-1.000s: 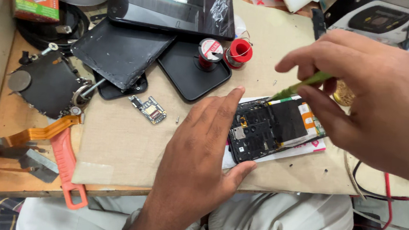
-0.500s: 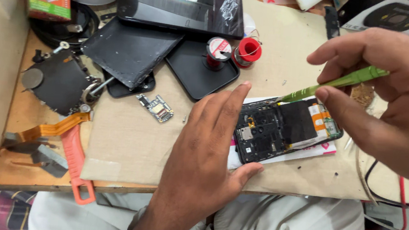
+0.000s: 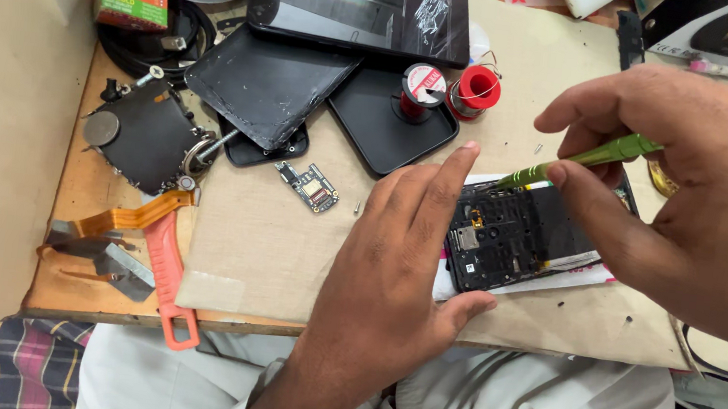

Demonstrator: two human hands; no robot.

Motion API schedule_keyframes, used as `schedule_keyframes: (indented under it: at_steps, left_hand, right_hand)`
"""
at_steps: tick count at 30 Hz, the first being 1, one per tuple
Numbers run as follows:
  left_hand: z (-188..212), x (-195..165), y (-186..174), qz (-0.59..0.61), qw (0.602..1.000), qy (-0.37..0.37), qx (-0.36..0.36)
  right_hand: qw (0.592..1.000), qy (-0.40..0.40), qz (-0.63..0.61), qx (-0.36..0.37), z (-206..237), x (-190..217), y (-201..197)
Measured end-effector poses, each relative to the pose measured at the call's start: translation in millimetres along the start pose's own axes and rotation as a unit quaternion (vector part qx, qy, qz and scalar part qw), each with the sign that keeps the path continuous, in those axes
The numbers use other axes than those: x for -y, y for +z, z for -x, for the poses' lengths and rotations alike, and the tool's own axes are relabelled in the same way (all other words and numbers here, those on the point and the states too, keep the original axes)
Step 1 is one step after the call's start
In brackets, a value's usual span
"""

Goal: The person holds a smartphone, peels the protective film from its back, then pries open the back cover with a green pry tool and works on the internal components, lifting the cover off and manipulating the exposed battery and board area.

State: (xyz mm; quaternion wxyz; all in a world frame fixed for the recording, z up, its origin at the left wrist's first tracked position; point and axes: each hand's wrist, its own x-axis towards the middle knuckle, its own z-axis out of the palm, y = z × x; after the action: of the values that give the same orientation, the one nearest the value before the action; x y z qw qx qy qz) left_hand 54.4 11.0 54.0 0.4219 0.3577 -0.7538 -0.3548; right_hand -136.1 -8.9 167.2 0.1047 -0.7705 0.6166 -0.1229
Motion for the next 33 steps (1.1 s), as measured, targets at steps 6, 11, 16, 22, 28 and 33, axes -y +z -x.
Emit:
schedule_keyframes:
  at_steps: [6, 11, 16, 22, 28, 33]
  left_hand:
    - [-0.3, -2.4, 0.3, -0.006, 1.0, 0.008, -0.004]
    - [-1.9, -4.7, 1.7, -0.012, 1.0, 0.01, -0.003]
    - [-4.4, -7.8, 1.2, -0.01, 1.0, 0.003, 0.006]
    - [-2.0, -5.9, -2.4, -0.013, 1.0, 0.015, 0.004]
    - [0.2, -7.7, -2.8, -0.014, 1.0, 0.009, 0.006]
    - [0.3, -6.7, -4.9, -0.009, 1.0, -0.003, 0.006]
  right_hand:
    - [0.993, -0.073, 0.089, -0.03, -4.4, 0.8, -1.6]
    - [0.905, 0.08, 0.391, 0.145, -19.4, 4.0, -8.7]
    - [0.903, -0.017, 0.392, 0.172, -21.7, -2.3, -13.3]
    - [0.964, -0.099, 0.21, 0.126, -19.7, -4.3, -18.9]
    - [0.935, -0.023, 0.321, 0.147, -22.0, 2.2, -16.9]
    - [0.974, -0.15, 0.144, 0.086, -19.6, -0.1, -16.2]
